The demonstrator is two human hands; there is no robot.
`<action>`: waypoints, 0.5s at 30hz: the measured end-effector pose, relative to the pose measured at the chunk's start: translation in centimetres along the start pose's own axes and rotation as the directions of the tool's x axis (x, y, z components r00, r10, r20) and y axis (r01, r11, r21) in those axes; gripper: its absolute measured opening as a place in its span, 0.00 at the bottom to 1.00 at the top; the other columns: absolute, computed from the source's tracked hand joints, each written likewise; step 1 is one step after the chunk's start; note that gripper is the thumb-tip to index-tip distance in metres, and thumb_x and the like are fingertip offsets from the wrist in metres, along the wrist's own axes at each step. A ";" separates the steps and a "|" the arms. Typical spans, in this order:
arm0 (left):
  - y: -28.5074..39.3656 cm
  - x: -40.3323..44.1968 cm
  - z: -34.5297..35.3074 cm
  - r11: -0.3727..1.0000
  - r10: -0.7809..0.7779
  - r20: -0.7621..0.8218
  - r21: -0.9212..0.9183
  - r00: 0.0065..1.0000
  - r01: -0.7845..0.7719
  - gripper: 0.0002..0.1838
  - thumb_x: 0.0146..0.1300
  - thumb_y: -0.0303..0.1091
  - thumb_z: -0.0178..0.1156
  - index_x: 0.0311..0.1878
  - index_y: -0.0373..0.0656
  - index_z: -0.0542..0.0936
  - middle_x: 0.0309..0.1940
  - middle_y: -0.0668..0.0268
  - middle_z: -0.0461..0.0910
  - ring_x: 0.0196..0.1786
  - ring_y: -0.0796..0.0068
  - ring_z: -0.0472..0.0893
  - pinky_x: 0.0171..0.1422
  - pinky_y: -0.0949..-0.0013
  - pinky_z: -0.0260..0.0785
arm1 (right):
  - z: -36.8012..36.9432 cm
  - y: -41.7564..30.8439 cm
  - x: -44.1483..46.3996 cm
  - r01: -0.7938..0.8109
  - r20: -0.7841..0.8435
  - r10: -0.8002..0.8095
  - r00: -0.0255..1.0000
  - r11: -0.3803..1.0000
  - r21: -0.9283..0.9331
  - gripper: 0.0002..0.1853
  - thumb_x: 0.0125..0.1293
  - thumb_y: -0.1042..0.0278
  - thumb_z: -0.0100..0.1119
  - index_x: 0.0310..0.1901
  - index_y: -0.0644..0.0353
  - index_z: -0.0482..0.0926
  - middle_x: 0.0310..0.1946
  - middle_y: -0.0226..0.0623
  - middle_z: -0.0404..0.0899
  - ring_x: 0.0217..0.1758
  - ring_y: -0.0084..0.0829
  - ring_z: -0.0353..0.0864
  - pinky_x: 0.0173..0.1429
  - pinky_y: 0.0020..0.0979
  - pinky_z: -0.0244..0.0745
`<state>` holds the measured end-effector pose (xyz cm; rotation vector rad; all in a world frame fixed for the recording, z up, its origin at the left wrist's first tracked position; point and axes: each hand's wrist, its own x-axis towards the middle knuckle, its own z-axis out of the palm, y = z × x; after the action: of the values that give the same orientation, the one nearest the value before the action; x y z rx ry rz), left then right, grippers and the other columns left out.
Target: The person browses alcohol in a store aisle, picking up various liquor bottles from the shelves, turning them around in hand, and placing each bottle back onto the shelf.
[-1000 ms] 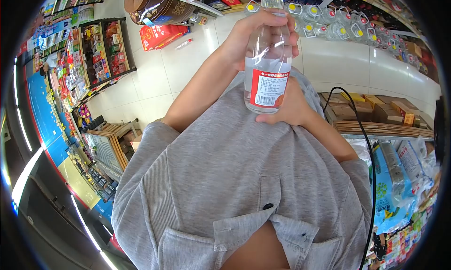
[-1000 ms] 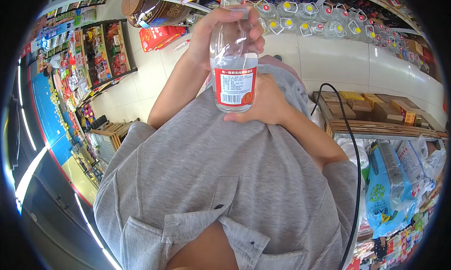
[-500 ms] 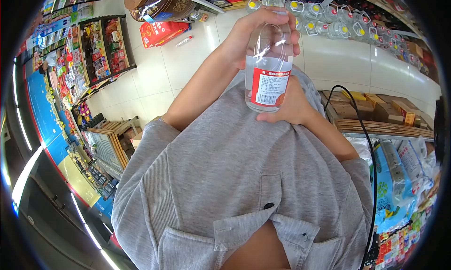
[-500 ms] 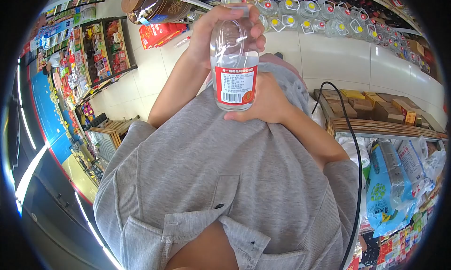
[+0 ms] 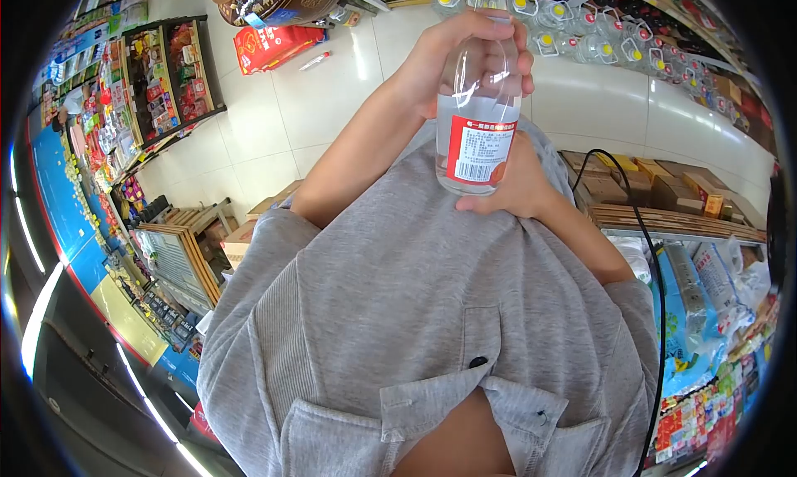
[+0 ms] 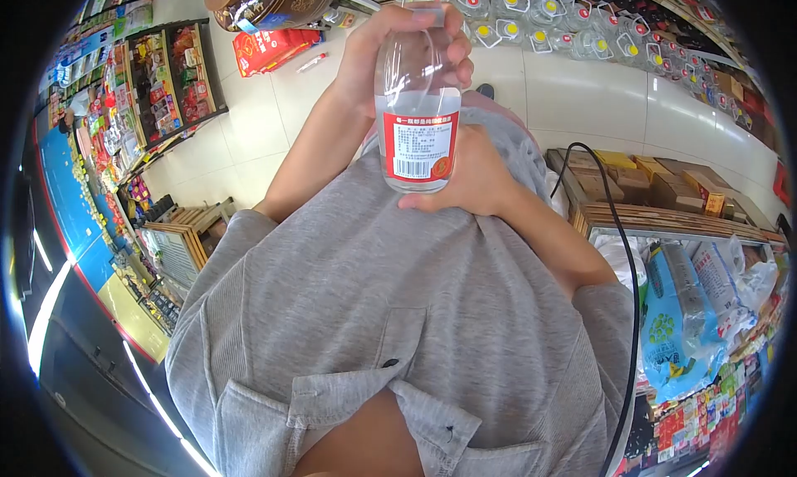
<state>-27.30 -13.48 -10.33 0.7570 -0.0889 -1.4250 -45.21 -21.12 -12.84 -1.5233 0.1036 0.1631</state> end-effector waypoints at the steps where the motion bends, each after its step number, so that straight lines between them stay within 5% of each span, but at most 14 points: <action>1: 0.2 0.0 -0.7 1.000 -0.009 0.006 -0.026 1.000 0.009 0.16 0.63 0.45 0.57 0.43 0.41 0.77 0.34 0.61 0.80 0.41 0.61 0.82 0.53 0.61 0.74 | 0.2 0.2 0.5 -0.012 0.016 0.012 1.000 1.000 0.007 0.32 0.40 0.51 0.84 0.47 0.58 0.84 0.41 0.37 0.88 0.45 0.35 0.87 0.56 0.35 0.78; 15: 6.0 -1.9 -6.6 0.985 -0.004 0.004 -0.174 1.000 0.004 0.15 0.64 0.45 0.58 0.45 0.43 0.78 0.34 0.63 0.81 0.42 0.61 0.82 0.50 0.62 0.73 | 3.3 -3.0 7.8 -0.202 0.015 0.202 0.979 0.973 0.109 0.32 0.41 0.54 0.86 0.48 0.60 0.85 0.42 0.34 0.88 0.46 0.27 0.87 0.57 0.32 0.78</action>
<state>-19.35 -9.25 -11.56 0.6105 0.0348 -1.4175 -37.13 -17.66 -11.04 -1.4005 0.2613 0.3174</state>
